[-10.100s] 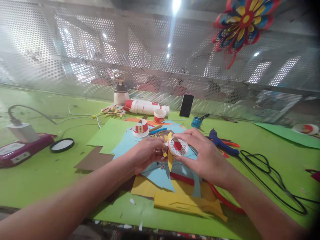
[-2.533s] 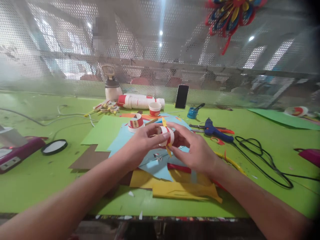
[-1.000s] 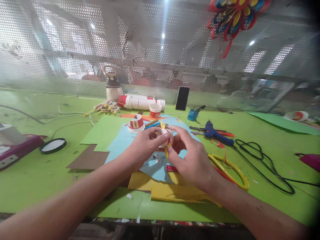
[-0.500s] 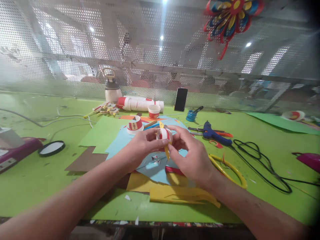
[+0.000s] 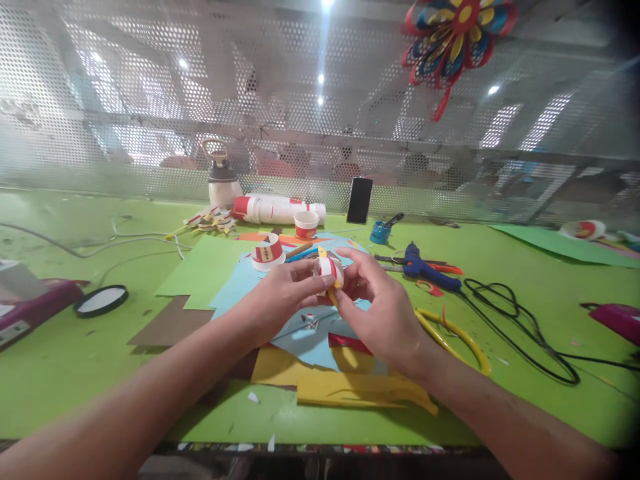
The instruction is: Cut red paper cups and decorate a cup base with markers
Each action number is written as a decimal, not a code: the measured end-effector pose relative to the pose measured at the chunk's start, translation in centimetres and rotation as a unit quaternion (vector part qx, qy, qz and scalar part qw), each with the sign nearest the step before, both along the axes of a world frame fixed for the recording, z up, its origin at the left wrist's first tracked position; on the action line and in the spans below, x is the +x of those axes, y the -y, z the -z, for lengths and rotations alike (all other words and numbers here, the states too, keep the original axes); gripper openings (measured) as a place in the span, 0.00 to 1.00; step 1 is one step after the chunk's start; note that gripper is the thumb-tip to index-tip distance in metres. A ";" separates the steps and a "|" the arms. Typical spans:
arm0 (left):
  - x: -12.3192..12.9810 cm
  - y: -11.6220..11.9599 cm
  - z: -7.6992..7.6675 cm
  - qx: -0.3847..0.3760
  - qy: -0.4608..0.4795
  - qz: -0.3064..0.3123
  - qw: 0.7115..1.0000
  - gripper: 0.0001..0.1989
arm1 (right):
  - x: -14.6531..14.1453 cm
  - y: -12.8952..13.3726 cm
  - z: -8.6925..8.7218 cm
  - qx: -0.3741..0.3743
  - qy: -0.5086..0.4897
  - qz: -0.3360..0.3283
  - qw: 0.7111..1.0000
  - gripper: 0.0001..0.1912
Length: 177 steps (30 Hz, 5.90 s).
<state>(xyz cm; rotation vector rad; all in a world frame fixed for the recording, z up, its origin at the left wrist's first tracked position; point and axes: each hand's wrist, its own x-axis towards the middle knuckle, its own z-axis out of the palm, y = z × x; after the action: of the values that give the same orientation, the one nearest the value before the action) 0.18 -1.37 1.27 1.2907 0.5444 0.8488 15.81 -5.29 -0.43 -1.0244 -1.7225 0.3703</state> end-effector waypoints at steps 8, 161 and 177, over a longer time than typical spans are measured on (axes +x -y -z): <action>0.1 0.0 0.2 0.003 -0.008 -0.014 1.000 0.18 | 0.0 -0.1 0.1 0.001 -0.016 0.009 1.000 0.23; -0.6 -0.7 0.4 -0.017 -0.031 -0.054 0.998 0.14 | 0.9 -0.4 -2.1 -0.339 -0.319 -0.081 0.881 0.30; 0.1 0.5 0.2 -0.007 -0.025 -0.044 0.999 0.16 | 0.5 -0.6 -1.9 -0.213 -0.383 -0.050 0.897 0.30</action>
<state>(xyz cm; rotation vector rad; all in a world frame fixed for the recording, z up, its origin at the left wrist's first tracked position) 0.24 -1.83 1.06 1.2855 0.6501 0.8860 16.30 -4.67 1.46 -0.9105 -0.9855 1.0980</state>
